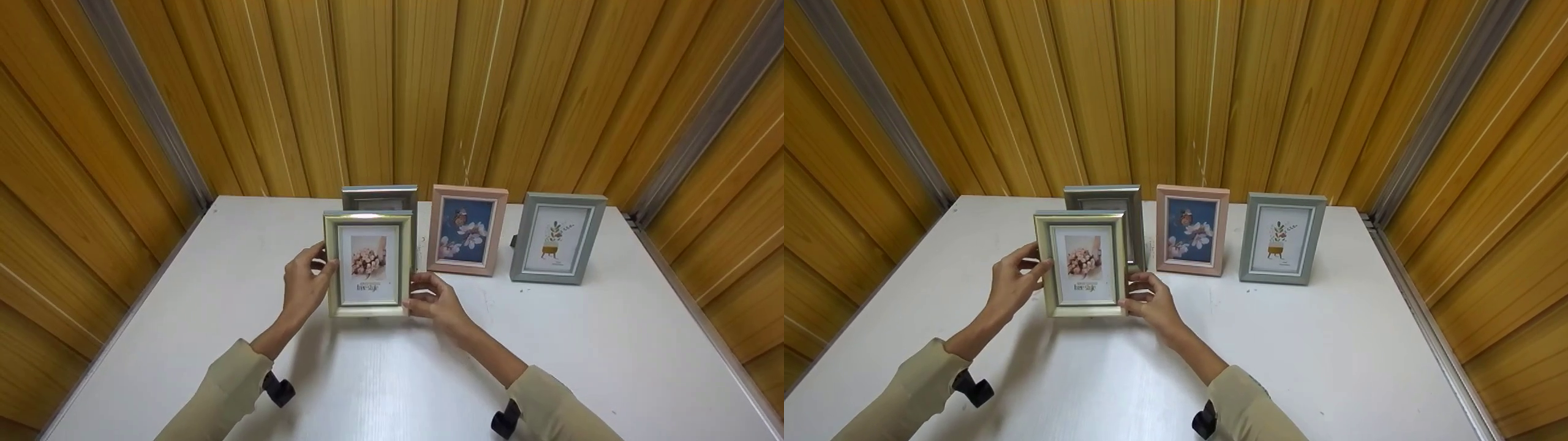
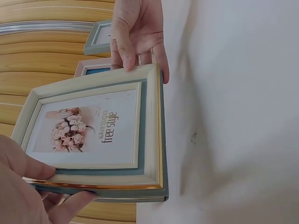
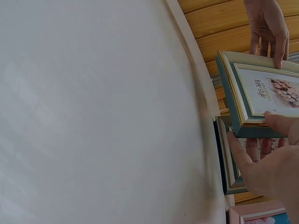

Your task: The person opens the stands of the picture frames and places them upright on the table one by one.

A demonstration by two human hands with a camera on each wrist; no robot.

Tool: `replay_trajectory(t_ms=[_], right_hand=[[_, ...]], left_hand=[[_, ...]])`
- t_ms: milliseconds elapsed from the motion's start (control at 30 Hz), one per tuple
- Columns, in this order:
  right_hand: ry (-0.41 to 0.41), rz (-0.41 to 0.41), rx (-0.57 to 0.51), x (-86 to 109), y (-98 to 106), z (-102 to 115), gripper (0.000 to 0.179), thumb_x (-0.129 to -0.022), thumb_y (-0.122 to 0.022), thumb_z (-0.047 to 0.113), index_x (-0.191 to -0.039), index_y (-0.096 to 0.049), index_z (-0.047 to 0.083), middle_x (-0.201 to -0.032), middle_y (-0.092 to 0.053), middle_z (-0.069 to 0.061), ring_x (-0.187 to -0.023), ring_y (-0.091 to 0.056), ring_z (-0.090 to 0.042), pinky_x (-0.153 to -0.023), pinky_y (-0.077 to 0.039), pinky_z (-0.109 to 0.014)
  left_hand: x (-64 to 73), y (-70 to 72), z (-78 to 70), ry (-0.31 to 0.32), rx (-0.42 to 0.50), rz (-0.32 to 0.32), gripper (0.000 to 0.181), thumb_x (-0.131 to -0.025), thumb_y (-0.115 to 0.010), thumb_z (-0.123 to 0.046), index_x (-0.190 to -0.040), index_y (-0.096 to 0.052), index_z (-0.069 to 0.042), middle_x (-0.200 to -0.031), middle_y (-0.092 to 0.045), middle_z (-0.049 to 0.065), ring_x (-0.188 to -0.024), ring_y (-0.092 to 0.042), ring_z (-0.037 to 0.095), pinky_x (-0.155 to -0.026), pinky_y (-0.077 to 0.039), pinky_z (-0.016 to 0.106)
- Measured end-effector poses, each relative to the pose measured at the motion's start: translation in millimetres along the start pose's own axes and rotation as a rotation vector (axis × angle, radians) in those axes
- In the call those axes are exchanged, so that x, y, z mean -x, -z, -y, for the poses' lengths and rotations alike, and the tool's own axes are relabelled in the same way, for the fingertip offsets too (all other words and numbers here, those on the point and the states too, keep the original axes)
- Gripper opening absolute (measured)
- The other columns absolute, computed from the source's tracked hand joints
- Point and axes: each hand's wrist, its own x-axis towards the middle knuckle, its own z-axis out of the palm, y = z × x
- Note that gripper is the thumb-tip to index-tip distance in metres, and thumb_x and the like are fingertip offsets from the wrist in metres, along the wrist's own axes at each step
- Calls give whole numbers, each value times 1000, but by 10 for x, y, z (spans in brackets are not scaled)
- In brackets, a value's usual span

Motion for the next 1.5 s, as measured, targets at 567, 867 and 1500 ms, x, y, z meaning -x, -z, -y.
replay_trajectory(t_ms=[567, 867, 1500], right_hand=[[48, 49, -51, -177, -475, -114, 35, -95, -67, 1, -124, -54, -14, -108, -63, -7, -93, -66, -10, -86, -62, -33], [45, 151, 62, -247, -688, -183, 43, -103, -58, 11, -140, -51, -10, -137, -57, -29, -121, -64, -31, -104, -55, -43], [27, 349, 121, -531, -984, -251, 64, -106, -54, 15, -158, -23, -7, -168, -21, -21, -156, -21, -37, -127, -24, -45]], left_hand=[[-4, 477, 288, 187, 108, 18, 49, -97, -64, -5, -145, -55, -2, -121, -66, 25, -108, -63, 32, -76, -62, 28], [-28, 719, 473, 180, 62, -10, 49, -100, -62, -7, -147, -52, -2, -125, -64, 26, -112, -62, 31, -77, -62, 25], [-361, 803, 863, 197, 75, -121, 49, -103, -57, -9, -150, -48, -1, -131, -60, 25, -117, -58, 30, -79, -58, 15]])
